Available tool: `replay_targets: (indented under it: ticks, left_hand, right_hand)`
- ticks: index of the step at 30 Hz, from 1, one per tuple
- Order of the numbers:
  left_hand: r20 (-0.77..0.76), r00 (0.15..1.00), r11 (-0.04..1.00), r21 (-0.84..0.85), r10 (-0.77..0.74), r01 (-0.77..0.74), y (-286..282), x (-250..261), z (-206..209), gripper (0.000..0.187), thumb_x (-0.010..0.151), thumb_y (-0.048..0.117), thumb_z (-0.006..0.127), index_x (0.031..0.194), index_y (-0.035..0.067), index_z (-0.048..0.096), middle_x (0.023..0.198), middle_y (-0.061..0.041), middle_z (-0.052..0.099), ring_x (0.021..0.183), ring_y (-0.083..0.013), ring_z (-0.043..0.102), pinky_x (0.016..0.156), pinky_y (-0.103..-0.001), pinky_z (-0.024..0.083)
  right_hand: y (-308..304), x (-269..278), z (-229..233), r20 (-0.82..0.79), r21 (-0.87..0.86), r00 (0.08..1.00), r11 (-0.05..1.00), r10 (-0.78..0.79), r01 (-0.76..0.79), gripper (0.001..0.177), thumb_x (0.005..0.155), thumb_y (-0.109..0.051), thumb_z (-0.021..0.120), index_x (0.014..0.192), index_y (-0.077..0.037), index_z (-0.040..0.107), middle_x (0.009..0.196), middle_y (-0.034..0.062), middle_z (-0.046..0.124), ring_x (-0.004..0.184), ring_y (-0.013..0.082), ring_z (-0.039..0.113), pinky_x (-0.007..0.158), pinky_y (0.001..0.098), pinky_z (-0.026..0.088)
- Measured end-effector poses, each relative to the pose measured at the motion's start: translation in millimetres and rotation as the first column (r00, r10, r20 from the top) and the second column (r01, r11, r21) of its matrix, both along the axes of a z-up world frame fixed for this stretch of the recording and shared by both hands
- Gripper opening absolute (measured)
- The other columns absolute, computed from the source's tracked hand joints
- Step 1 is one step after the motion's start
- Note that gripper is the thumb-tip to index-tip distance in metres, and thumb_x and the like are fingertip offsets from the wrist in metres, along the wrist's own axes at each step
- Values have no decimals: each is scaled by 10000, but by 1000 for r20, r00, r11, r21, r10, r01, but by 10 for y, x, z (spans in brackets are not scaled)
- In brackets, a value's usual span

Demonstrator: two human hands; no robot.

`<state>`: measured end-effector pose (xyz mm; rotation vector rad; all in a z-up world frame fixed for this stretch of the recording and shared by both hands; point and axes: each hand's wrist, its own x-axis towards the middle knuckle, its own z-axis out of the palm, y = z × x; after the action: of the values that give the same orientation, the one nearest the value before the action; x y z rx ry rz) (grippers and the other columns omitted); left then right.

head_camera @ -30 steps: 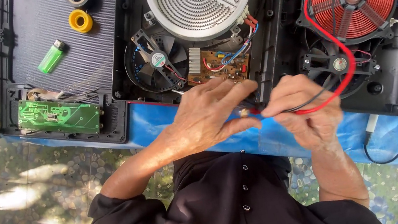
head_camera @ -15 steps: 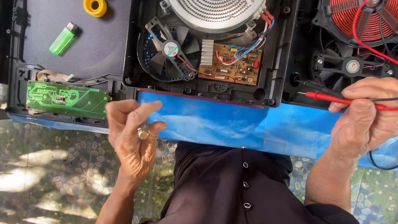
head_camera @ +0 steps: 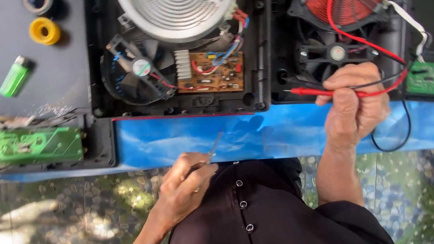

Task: The person uses a multimeter to test electrical connections on a disassembled electronic device, touching probes to various points on the circuit board and wires. They then move the probes to test a red fan component within the device casing.

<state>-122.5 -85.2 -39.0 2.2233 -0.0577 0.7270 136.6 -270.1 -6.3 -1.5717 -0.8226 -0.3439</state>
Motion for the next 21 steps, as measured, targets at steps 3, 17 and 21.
replay_targets:
  ticks: [3, 17, 21]
  left_hand:
    - [68, 988, 990, -31, -138, 140, -157, 360, -22, 86, 985, -72, 631, 1026, -8, 671, 1043, -184, 619, 801, -315, 650, 695, -376, 586]
    - [152, 961, 846, 519, -230, 120, -1076, 1386, -459, 84, 934, 93, 626, 873, 46, 660, 992, -171, 597, 796, -277, 614, 567, -302, 543]
    - [21, 989, 747, 658, -144, 95, -1265, 1493, -709, 195, 925, 216, 713, 894, 25, 694, 1003, -199, 548, 861, -371, 594, 581, -370, 513]
  right_hand:
    - [-93, 154, -90, 79, 64, 996, 997, 48, -53, 361, 1083, -202, 538, 894, 94, 624, 826, 214, 549, 476, 204, 535, 494, 292, 483]
    - [-335, 255, -31, 188, 70, 982, 997, 28, -42, 300, 1029, -102, 629, 845, 132, 660, 777, 229, 635, 502, 221, 609, 476, 330, 563]
    - [-341, 267, -63, 220, 19, 975, 1000, -16, 12, 264, 1051, -111, 626, 895, 89, 698, 800, 176, 681, 566, 202, 669, 554, 301, 585]
